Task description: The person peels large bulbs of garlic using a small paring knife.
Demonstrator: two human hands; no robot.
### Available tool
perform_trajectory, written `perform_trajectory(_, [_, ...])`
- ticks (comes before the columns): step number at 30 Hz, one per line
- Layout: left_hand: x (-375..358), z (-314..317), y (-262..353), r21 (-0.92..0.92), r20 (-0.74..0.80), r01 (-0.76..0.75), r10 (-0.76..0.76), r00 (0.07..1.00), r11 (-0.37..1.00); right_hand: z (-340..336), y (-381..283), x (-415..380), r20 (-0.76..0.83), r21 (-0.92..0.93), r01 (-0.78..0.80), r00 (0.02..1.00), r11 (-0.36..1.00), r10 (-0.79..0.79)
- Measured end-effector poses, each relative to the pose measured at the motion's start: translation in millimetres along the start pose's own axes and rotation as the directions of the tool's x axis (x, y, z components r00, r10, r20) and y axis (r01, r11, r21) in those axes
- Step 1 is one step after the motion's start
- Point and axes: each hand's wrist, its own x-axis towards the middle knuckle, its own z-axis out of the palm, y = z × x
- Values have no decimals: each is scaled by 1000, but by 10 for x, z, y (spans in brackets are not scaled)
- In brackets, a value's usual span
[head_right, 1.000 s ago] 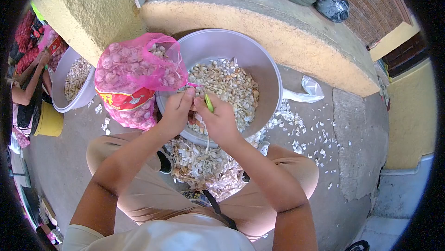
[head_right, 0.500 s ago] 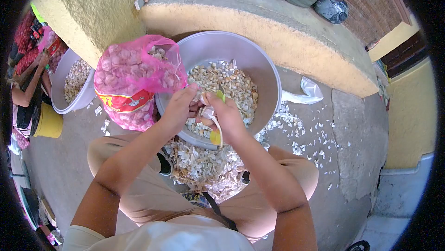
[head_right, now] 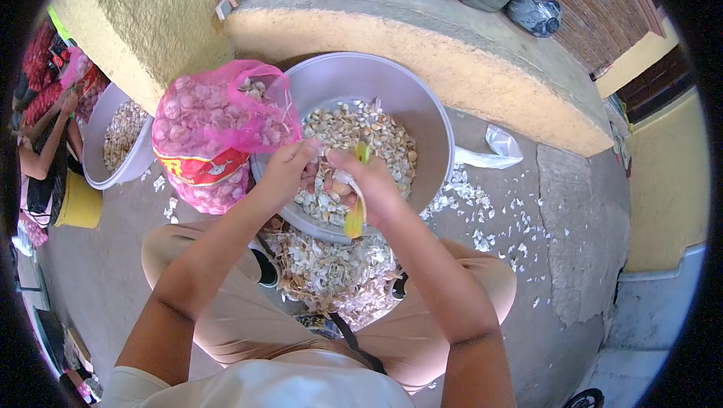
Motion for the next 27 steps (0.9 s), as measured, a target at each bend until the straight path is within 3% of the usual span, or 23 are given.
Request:
perform_trajectory(4, [22,-76,21,-64,44,57,-55,998,996,-41,-4,0,182,391,-96,983,915,25])
perform_trajectory(11, [13,-99,-5,71,-67,33,-28,997,997,-146,1,13,330,475,-170,944,864,4])
perform_trajectory(14, [50,-229,-23,71,-207,90,-73,976,993,-194,-35,2,316,456,-133,948,880,-20])
perform_trajectory(15, [46,-282,-30,290,-145,54,-12,989,956,-216,-60,21,278,411,-106,961,905,-13])
perform_trajectory(17, [44,-367,-40,667,14,-59,66,998,742,-233,-104,50,151,297,-57,988,953,12])
perform_trajectory(19, [-24,-350,-115,825,218,-183,-4,976,534,-234,-151,53,-32,156,-26,999,987,32])
perform_trajectory(20, [-73,-337,-149,871,307,-256,-58,950,419,-220,-169,45,-79,122,-16,997,992,26])
perform_trajectory(23, [-155,-267,-152,895,399,-276,-353,846,349,-183,-188,54,-143,36,5,990,999,0])
perform_trajectory(26, [-183,-267,-240,842,513,-346,-415,751,414,-194,-170,83,-122,-30,36,992,999,-40])
perform_trajectory(27, [-177,-252,-233,848,471,-288,-381,796,446,-182,-163,84,-147,-66,45,988,997,-55])
